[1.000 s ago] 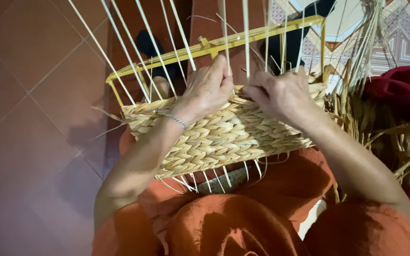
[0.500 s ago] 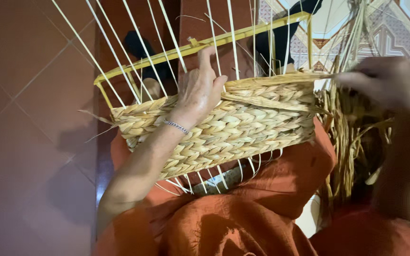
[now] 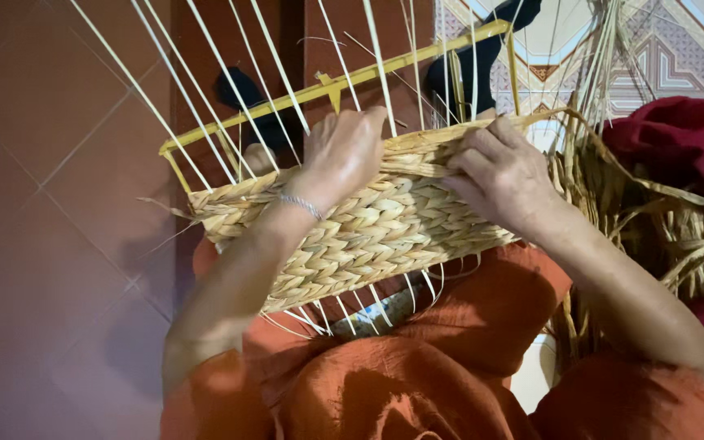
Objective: The person weaves a basket by hand, interlacing dried palm leaves through a yellow metal frame. They repeatedly pull and tighten the leaves to form a tight weave pattern.
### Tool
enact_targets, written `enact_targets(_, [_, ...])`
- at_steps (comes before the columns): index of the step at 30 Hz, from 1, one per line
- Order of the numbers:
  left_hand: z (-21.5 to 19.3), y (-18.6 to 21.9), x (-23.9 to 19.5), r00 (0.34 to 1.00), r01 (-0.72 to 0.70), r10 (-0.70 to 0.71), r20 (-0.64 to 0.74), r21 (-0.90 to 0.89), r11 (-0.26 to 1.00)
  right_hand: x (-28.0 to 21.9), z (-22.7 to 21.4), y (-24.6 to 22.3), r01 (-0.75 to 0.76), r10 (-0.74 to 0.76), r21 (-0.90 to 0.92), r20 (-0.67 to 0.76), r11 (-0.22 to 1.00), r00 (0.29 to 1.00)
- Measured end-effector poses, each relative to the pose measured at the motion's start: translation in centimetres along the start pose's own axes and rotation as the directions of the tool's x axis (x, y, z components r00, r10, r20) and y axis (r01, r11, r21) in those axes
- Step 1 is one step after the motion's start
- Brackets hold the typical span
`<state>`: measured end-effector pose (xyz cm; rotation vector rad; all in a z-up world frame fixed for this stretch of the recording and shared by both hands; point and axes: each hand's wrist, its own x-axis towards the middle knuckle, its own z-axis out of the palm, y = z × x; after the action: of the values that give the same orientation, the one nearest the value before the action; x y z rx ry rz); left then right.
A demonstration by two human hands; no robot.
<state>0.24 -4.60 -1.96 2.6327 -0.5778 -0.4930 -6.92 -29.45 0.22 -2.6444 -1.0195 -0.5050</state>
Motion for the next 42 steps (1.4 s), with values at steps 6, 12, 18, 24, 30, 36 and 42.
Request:
enact_targets(6, [-0.9,-0.1,-1.4,0.958,-0.266,0.187,-0.219,-0.427,0.864,1.9,-3.6,1.7,-0.589,0.372,0.393,0.502,0.706,0.781])
enact_targets(12, [-2.6,0.6,-2.4,0.970,0.046,0.051,0.238,-0.387,0.921,4.4,-2.6,1.2,0.093,-0.106,-0.299,-0.027,0.950,0.994])
enact_targets(18, [-1.9,1.8,-1.8,0.979,-0.168,0.194,0.065,-0.286,0.944,6.5,-3.7,4.5,-0.293,0.284,-0.066,0.522,0.954,0.804])
enact_targets(24, [0.7,1.4,-1.4,1.000,0.016,-0.026,-0.014,-0.492,0.871,6.7,-3.3,7.7,-0.331,0.227,0.148,0.473,0.932,0.851])
enact_targets(30, [3.6,-0.8,-2.2,0.723,-0.544,0.407,-0.558,-0.096,0.834,5.3,0.0,4.0,-0.278,0.226,0.115,0.332,0.954,0.916])
enact_targets(36, [3.2,-1.1,-2.0,0.792,-0.487,0.357,-0.495,-0.161,0.858,4.6,2.7,2.8,-0.244,0.259,-0.101,0.171,0.964,0.951])
enact_targets(42, [1.2,0.5,-0.1,0.953,-0.161,-0.009,-0.301,-0.535,0.829,1.1,1.5,2.7,-0.508,0.432,0.437,0.267,0.742,0.861])
